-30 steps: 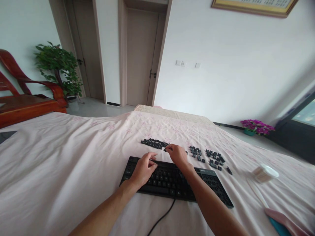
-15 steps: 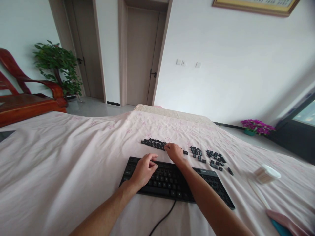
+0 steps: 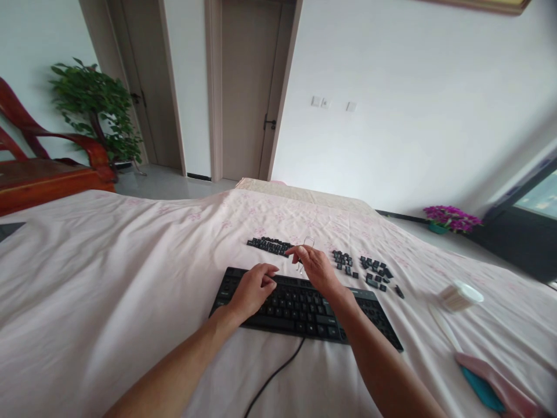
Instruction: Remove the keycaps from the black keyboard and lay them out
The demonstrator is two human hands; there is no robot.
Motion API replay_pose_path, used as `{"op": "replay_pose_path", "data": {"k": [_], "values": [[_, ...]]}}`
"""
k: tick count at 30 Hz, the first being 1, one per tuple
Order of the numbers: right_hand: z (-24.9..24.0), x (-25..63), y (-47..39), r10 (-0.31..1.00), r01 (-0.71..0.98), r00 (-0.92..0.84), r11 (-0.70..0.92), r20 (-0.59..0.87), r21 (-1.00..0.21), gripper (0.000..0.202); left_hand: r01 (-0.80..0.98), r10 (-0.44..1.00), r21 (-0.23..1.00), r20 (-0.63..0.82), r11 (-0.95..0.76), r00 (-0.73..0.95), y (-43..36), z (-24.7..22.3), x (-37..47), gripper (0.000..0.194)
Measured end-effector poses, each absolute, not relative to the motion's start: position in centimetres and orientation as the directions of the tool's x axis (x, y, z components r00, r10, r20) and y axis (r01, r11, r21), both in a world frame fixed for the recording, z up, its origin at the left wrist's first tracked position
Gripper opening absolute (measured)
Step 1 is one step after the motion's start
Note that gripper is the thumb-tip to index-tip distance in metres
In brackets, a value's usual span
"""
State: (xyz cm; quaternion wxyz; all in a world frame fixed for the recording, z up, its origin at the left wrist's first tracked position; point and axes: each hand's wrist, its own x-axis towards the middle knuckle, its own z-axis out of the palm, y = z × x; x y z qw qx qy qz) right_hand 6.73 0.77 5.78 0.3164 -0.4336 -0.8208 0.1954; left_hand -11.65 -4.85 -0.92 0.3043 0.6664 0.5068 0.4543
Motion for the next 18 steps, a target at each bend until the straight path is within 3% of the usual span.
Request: {"op": "replay_pose_path", "data": {"k": [6, 12, 18], "values": [[4.6, 6.8, -1.9, 0.819, 0.419, -0.498, 0.514, 0.284, -0.748, 0.034, 0.432, 0.942, 0.838, 0.321, -0.333, 0.102, -5.0, -1.2, -11.6, 0.033], [4.1, 6.9, -2.8, 0.831, 0.439, -0.51, 0.475, 0.223, -0.763, 0.025, 0.448, 0.937, 0.823, 0.317, -0.349, 0.149, -5.3, -1.1, -11.5, 0.028], [3.7, 6.9, -3.2, 0.818, 0.439, -0.507, 0.516, 0.271, -0.736, 0.028, 0.514, 0.924, 0.768, 0.313, -0.382, 0.219, -5.5, -0.6, -11.5, 0.024]]}}
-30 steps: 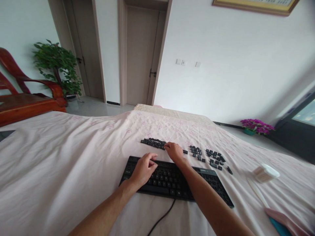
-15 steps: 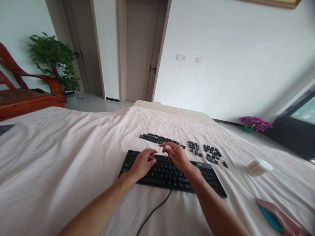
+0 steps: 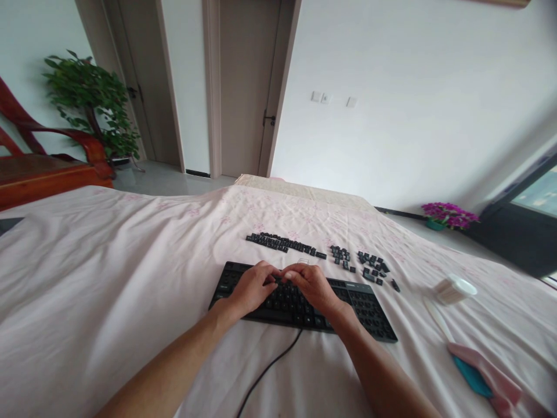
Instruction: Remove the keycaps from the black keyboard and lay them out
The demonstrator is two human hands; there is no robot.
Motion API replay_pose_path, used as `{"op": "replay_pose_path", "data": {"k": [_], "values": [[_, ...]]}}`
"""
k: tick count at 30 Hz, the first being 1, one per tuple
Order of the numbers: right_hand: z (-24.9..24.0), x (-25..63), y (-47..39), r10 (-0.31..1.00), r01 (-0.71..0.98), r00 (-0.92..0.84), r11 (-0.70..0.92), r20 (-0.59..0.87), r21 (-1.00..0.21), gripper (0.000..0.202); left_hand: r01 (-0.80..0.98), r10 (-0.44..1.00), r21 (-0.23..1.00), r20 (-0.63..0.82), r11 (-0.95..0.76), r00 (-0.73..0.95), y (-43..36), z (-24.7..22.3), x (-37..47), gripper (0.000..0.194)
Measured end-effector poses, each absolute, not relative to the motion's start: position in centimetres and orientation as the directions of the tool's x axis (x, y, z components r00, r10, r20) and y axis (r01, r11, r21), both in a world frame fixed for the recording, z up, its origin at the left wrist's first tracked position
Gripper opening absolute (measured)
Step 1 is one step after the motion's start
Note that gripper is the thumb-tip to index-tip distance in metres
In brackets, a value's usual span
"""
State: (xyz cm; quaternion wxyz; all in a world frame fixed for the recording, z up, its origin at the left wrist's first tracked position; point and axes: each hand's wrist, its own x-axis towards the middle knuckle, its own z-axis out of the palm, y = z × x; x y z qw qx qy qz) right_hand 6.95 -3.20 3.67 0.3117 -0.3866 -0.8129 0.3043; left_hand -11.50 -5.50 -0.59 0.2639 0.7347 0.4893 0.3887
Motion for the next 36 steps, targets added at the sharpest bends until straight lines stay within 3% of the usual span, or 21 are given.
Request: {"op": "replay_pose_path", "data": {"k": [14, 24, 31, 36], "values": [[2.8, 7.0, -3.6, 0.746, 0.376, -0.541, 0.627, 0.387, -0.682, 0.027, 0.656, 0.887, 0.598, 0.281, -0.461, 0.366, -5.9, 0.5, -10.8, 0.015], [1.9, 7.0, -3.2, 0.637, 0.358, -0.605, 0.754, 0.479, -0.55, 0.029, 0.747, 0.945, 0.581, 0.233, -0.325, 0.23, -5.8, -0.1, -9.5, 0.014], [1.1, 6.9, -4.0, 0.644, 0.357, -0.476, 0.764, 0.599, -0.537, 0.038, 0.748, 0.896, 0.498, 0.306, -0.439, 0.322, -6.2, 0.4, -9.2, 0.022], [2.2, 6.7, -4.8, 0.731, 0.387, -0.318, 0.681, 0.603, -0.622, 0.047, 0.646, 0.899, 0.626, 0.318, -0.437, 0.3, -6.3, 0.2, -9.4, 0.011]]}}
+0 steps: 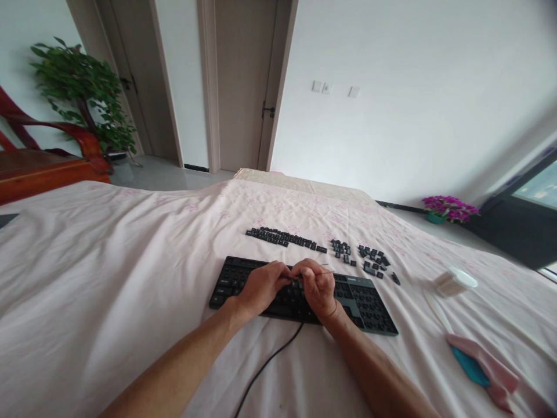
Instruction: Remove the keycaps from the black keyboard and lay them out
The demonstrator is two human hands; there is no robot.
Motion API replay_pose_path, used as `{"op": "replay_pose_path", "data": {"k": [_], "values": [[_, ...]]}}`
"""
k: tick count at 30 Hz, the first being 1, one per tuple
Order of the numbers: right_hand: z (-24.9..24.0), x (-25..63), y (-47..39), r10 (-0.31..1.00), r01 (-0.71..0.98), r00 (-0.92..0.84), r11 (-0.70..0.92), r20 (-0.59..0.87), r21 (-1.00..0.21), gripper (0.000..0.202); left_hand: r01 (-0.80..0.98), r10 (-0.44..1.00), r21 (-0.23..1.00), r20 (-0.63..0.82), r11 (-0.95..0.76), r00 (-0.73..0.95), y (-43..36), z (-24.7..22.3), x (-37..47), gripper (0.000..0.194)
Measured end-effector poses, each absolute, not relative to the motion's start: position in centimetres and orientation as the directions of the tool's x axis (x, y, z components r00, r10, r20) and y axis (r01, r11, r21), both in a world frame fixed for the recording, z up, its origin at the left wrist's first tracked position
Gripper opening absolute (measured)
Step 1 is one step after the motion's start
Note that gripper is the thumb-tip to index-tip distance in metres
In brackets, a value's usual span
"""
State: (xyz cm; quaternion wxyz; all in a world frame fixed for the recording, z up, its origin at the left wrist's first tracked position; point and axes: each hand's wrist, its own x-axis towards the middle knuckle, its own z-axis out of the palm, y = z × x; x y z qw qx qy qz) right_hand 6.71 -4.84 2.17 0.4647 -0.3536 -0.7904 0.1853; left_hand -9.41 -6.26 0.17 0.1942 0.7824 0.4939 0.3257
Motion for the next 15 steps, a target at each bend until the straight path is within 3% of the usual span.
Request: {"op": "replay_pose_path", "data": {"k": [4, 10, 15], "values": [[2.4, 6.7, -4.8, 0.71, 0.378, -0.328, 0.703, 0.623, -0.602, 0.045, 0.575, 0.903, 0.697, 0.309, -0.428, 0.298, -6.2, 0.2, -9.8, 0.009], [2.9, 7.5, -4.0, 0.685, 0.494, -0.322, 0.71, 0.653, -0.502, 0.035, 0.502, 0.906, 0.757, 0.31, -0.419, 0.289, -6.0, -0.4, -9.8, 0.042], [4.4, 8.0, -3.4, 0.741, 0.575, -0.455, 0.668, 0.494, -0.472, 0.033, 0.433, 0.929, 0.823, 0.336, -0.368, 0.152, -5.5, -1.3, -9.7, 0.045]]}}
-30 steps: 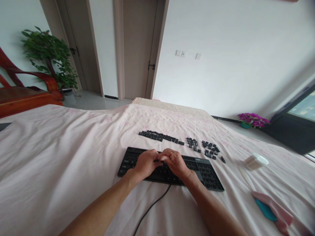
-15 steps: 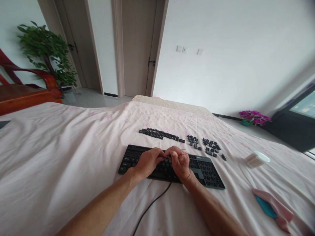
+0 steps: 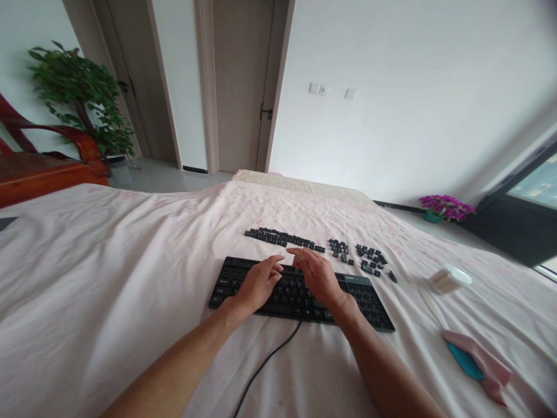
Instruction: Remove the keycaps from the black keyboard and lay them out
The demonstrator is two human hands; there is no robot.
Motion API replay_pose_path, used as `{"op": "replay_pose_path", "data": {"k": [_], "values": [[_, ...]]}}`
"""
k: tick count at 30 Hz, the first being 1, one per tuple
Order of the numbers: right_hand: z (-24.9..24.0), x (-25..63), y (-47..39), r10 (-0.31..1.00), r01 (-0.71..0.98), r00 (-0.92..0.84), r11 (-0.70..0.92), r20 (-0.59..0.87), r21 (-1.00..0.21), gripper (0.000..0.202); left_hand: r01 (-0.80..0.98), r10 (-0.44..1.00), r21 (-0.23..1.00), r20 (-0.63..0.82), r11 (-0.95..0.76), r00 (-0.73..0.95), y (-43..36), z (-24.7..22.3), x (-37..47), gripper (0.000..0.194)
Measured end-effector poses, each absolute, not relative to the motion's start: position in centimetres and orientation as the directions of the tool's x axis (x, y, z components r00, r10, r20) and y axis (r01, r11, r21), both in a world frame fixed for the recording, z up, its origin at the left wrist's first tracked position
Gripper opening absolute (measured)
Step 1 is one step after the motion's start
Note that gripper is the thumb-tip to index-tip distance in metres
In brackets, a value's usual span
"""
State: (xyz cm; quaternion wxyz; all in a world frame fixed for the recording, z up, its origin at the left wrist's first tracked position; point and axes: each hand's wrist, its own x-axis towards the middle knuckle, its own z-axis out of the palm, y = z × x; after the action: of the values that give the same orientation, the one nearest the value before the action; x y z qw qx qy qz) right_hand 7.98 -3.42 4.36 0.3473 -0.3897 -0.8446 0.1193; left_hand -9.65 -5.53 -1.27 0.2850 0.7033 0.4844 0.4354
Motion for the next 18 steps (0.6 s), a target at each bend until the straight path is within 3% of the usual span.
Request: {"op": "replay_pose_path", "data": {"k": [5, 10, 13, 18], "values": [[4.6, 7.9, -3.7, 0.776, 0.668, -0.562, 0.63, 0.287, -0.396, 0.019, 0.374, 0.941, 0.865, 0.329, -0.336, 0.084, -5.4, -1.2, -9.9, 0.044], [4.0, 7.6, -4.2, 0.801, 0.737, -0.572, 0.596, 0.174, -0.319, 0.011, 0.39, 0.949, 0.868, 0.308, -0.309, 0.066, -5.4, -1.1, -10.1, 0.045], [3.7, 7.4, -4.2, 0.814, 0.758, -0.561, 0.579, 0.152, -0.301, 0.009, 0.384, 0.949, 0.869, 0.308, -0.311, 0.069, -5.3, -1.2, -10.1, 0.044], [3.8, 7.8, -3.3, 0.859, 0.777, -0.472, 0.512, 0.2, -0.367, 0.014, 0.355, 0.947, 0.88, 0.316, -0.316, 0.059, -5.2, -1.2, -10.0, 0.041]]}}
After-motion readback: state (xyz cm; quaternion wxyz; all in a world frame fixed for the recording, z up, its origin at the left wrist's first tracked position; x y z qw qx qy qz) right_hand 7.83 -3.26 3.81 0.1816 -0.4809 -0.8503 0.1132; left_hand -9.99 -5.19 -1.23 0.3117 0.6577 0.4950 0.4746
